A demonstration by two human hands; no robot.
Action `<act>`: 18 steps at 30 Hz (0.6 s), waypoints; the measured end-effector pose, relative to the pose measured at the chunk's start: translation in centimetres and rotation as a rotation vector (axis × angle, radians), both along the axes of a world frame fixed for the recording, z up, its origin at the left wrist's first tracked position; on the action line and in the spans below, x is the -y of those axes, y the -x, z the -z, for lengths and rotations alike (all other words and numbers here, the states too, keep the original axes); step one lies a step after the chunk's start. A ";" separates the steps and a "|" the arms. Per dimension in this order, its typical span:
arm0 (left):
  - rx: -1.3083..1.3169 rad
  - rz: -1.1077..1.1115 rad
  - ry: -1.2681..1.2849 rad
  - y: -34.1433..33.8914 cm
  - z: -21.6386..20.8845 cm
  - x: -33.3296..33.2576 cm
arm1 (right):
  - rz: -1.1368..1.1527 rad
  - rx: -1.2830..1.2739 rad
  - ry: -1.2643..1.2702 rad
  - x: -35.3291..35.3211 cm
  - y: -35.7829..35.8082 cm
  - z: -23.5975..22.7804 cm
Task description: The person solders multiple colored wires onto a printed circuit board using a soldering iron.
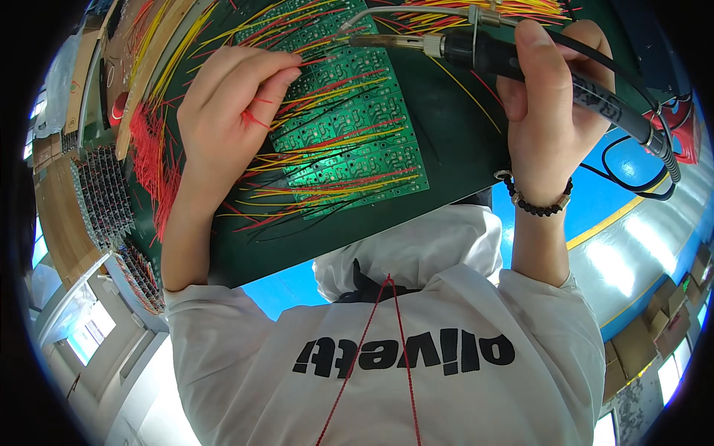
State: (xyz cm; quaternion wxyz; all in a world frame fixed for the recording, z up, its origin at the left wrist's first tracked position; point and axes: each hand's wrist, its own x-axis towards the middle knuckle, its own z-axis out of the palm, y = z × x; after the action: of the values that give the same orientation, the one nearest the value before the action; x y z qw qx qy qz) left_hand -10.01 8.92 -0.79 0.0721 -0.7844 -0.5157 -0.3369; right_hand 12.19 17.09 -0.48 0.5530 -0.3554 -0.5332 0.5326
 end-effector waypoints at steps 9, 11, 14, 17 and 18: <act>-0.023 -0.027 -0.043 -0.3 0.3 0.6 | 0.053 -0.094 -0.017 0.2 0.2 0.3; -0.033 0.000 -0.079 -0.3 0.3 0.6 | 0.037 -0.072 -0.025 0.2 0.2 0.3; -0.042 0.012 -0.083 -0.4 0.4 0.6 | -0.031 0.042 -0.034 0.4 0.5 -0.1; -0.033 0.015 -0.120 -0.3 0.5 0.6 | -0.014 0.070 -0.030 0.5 0.7 -0.2; -0.034 0.002 -0.084 -0.3 0.3 0.7 | -0.015 0.071 -0.030 0.5 0.7 -0.1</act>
State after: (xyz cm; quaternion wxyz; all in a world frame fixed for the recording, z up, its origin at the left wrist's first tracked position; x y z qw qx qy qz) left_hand -9.70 8.21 -1.08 0.1136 -0.7869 -0.4990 -0.3448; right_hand 11.53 16.62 -0.34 0.5350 -0.3616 -0.5632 0.5156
